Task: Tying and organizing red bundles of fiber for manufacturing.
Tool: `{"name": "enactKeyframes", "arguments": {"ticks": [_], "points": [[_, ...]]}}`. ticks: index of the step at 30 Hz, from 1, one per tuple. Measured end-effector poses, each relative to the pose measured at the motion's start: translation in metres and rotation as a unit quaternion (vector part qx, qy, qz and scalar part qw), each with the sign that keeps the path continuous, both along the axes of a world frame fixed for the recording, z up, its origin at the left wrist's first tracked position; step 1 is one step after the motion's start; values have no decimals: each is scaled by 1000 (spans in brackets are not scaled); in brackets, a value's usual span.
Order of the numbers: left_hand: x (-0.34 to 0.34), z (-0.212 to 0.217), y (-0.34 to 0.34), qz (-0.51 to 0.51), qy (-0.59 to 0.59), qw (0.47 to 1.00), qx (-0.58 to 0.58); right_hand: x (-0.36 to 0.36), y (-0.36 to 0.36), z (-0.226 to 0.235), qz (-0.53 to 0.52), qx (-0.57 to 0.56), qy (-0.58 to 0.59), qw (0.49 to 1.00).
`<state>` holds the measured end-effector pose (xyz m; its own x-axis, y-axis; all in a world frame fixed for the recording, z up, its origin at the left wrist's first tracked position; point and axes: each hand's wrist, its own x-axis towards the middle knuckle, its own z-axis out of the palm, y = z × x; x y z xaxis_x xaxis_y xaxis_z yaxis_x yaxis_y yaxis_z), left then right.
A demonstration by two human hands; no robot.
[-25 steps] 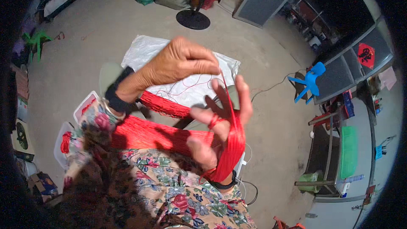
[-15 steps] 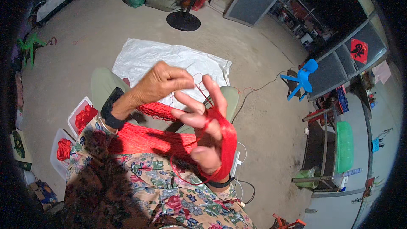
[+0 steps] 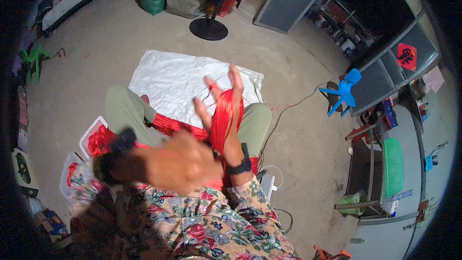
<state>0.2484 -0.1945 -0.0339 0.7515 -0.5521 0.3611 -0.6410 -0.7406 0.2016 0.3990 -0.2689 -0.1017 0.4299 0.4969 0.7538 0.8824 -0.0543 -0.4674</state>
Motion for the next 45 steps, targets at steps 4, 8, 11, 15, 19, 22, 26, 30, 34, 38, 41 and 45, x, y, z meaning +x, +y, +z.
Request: {"name": "enactKeyframes", "arguments": {"ticks": [4,8,11,15,19,22,26,30,34,38,41,45], "points": [[27,40,70,59,-89,991,-79,-48,-30,27,127,-3,35,991],[54,41,88,62,41,953,-293,-71,-51,43,168,13,78,983],[83,-8,75,40,69,882,-464,-71,-50,46,252,105,158,949],[68,-119,23,37,45,960,-272,-54,-29,75,317,274,423,804],[20,-114,-40,-81,125,974,-169,19,-4,35,93,230,286,926],[-5,-47,-33,-125,167,970,-125,22,5,14,-22,85,76,993],[10,34,25,24,9,999,45,-2,-17,3,11,-43,31,999],[39,60,74,21,-51,993,-100,-54,-37,30,119,-41,62,990],[74,35,89,65,23,956,-284,-61,-50,32,138,14,71,988],[99,-18,88,94,90,889,-440,-74,-54,42,188,64,217,956],[104,-43,70,62,155,865,-473,-73,-52,45,267,113,236,928],[86,-111,31,25,96,935,-341,-46,-34,56,286,209,251,901]]}}
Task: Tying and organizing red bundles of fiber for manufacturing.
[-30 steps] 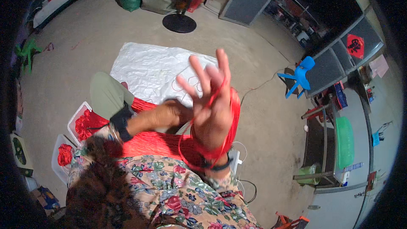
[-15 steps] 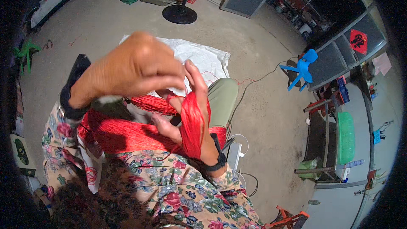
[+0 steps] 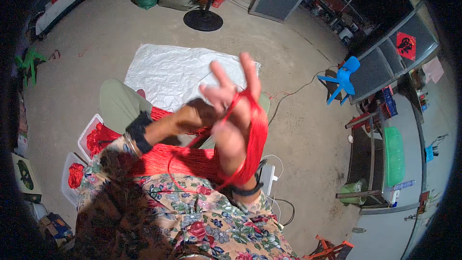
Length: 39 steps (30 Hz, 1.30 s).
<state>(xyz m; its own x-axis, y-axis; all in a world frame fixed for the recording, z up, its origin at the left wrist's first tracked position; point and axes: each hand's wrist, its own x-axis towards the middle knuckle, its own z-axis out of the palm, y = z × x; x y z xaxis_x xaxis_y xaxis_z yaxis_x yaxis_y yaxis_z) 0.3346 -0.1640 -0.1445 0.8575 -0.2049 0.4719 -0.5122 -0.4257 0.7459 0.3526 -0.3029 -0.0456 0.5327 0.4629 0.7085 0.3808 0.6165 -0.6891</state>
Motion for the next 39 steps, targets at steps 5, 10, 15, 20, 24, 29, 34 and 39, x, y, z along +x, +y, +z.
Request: {"name": "enactKeyframes", "arguments": {"ticks": [5,10,15,20,24,29,34,39], "points": [[-58,4,-61,-86,8,978,190,58,38,-18,-276,-109,-128,946],[-94,73,-56,-103,-46,969,219,63,23,-63,-325,-223,-276,877],[-59,135,26,37,-135,953,270,-4,-16,-50,-135,-231,-175,947],[-17,140,37,37,-76,986,143,-21,-36,-31,-124,-216,-164,955],[22,105,35,46,-26,998,-17,-17,-44,-18,-73,-108,-60,990],[11,26,1,14,-5,1000,-13,5,-25,3,7,16,15,1000],[-40,-2,-75,-40,-31,984,172,67,19,-26,-321,-154,-148,923],[-59,59,-47,-80,-11,967,242,72,15,-83,-285,-273,-249,884]]}}
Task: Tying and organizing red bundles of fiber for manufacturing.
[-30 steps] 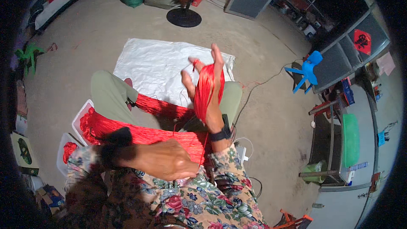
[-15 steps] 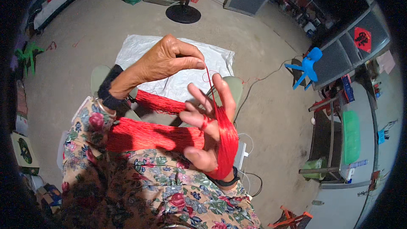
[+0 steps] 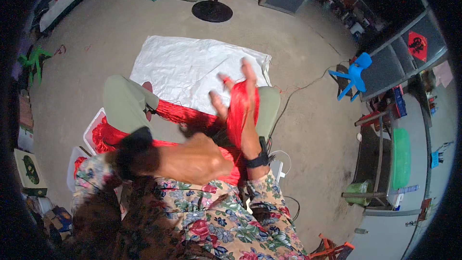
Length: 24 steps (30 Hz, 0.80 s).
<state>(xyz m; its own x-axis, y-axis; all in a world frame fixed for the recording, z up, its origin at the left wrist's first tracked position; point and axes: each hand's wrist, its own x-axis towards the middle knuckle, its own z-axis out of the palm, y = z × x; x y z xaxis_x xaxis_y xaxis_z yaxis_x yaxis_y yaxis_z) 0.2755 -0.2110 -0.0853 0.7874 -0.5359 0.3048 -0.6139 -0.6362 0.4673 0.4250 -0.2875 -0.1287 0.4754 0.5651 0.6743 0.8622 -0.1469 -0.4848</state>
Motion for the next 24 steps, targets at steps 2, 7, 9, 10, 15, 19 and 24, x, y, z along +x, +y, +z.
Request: {"name": "enactKeyframes", "arguments": {"ticks": [2,7,9,10,15,19,24], "points": [[1,24,28,41,-16,999,8,-46,-5,10,118,55,338,932],[47,51,74,4,-196,980,-36,-60,-28,28,119,-62,13,991],[57,42,85,66,-65,987,-133,-72,-32,34,135,-25,187,973],[64,36,88,128,66,964,-224,-70,-33,32,144,6,221,965],[98,22,103,169,117,941,-267,-61,-44,40,167,112,367,908],[120,-1,111,106,196,933,-283,-50,-29,66,183,196,384,883],[108,-33,70,66,192,947,-247,-19,8,75,170,322,394,844]]}}
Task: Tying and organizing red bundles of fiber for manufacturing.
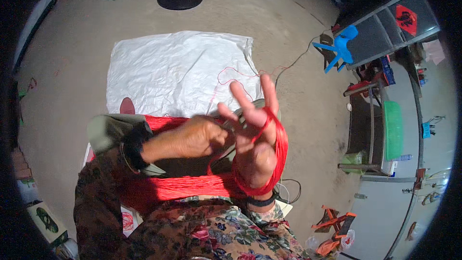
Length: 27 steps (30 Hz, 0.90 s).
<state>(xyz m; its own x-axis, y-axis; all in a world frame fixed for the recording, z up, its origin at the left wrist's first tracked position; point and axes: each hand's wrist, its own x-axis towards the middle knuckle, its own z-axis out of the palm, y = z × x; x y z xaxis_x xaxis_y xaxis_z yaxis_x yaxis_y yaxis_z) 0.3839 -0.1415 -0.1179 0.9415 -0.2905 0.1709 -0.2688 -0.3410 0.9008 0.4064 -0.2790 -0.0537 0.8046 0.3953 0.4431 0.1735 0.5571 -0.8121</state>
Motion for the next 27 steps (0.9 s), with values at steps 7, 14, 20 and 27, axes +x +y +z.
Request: {"name": "enactKeyframes", "arguments": {"ticks": [7,14,20,27], "points": [[-32,-3,3,-41,-144,972,182,60,50,-34,-240,-308,-222,893],[-37,13,-1,28,-144,970,192,117,87,-87,-258,-317,-278,869],[-1,14,50,55,-147,984,86,120,101,-95,-174,-358,-379,836],[23,15,91,97,209,962,-144,113,103,-118,-52,-317,-317,892]]}}
